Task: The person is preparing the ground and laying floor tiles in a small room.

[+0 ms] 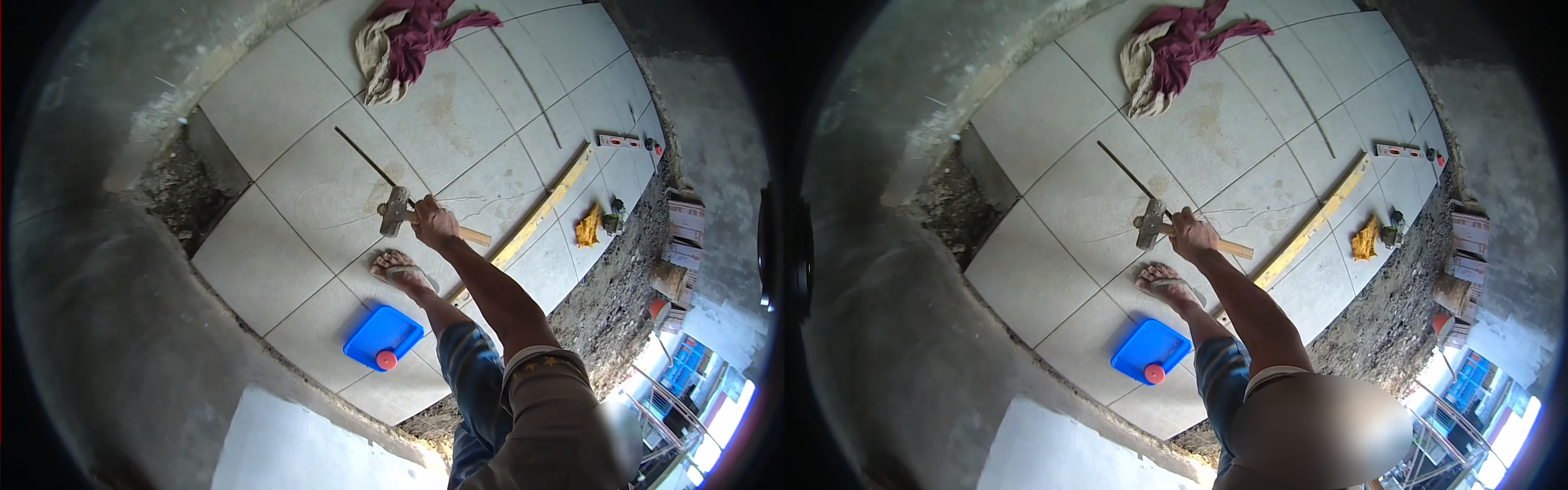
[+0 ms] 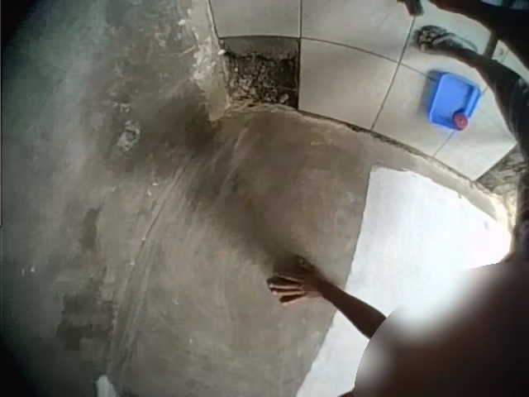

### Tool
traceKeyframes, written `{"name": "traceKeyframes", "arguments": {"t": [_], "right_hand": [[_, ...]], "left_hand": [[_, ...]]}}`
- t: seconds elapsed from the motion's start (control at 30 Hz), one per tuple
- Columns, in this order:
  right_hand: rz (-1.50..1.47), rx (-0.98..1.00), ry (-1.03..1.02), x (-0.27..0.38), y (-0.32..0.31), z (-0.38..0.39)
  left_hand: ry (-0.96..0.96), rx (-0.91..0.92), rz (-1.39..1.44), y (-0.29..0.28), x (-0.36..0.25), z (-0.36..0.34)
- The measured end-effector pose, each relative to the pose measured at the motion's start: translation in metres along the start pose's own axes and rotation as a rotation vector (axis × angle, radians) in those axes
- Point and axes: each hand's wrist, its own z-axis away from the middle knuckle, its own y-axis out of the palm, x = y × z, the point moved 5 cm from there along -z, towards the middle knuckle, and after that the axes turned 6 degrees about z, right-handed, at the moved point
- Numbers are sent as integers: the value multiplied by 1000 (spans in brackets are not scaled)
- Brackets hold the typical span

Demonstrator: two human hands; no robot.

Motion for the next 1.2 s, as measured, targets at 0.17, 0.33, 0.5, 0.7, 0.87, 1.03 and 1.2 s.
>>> {"name": "traceKeyframes", "arguments": {"t": [0.17,0.33,0.5,0.7,0.87,1.03,1.2], "right_hand": [[-201,-14,-13,21,-123,158],[-293,-208,43,-98,-298,426],[-302,-253,169,-215,-365,626],[-5,-27,294,-326,-389,731],[109,198,112,-415,-375,753],[-16,495,-321,-416,-301,756],[169,773,-429,-440,-240,796]], "left_hand": [[-549,276,855,-18,-53,181],[-777,279,1485,-301,-227,396],[-1162,846,1320,-437,-358,678],[-1653,1722,1768,-643,-579,847],[-1835,1400,2091,-751,-695,818],[-1640,953,1990,-772,-752,762],[-1197,792,2336,-836,-780,588]]}}
